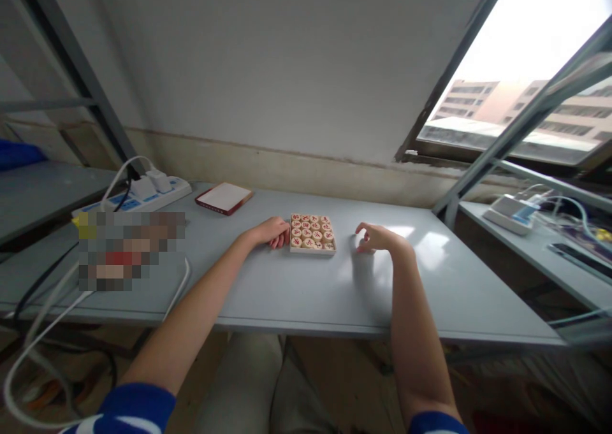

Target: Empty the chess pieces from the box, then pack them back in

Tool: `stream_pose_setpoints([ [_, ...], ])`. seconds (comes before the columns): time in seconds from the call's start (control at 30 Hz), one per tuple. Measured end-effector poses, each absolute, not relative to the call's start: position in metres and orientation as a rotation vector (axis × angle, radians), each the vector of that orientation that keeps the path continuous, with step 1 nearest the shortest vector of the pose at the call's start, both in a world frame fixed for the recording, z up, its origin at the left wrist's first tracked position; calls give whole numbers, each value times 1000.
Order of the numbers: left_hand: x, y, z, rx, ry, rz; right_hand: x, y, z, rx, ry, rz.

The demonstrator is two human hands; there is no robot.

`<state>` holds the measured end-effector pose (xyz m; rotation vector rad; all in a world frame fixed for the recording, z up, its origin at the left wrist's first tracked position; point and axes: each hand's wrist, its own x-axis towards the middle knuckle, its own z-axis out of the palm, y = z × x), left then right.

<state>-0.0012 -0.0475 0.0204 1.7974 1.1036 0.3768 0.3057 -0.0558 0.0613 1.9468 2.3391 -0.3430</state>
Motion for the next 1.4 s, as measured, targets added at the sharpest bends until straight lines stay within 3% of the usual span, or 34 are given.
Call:
stream_pose_setpoints([
  [0.37,0,-49,22,1787,1110,385,343,-55,59,2084,2387,-419],
  [0.5,1,-49,22,1791,1121,382,348,-56,56,2160,2197,-622],
  [0.7,2,-51,24,1797,1134,376,310,-58,61,1977,2590,-649],
  [0.93,0,-51,24,1818,1107,377,251,-72,63,1438,2959,-854],
  [1.4,1,-51,25,1804,1146,359,250,-73,64,1387,3035,-917],
])
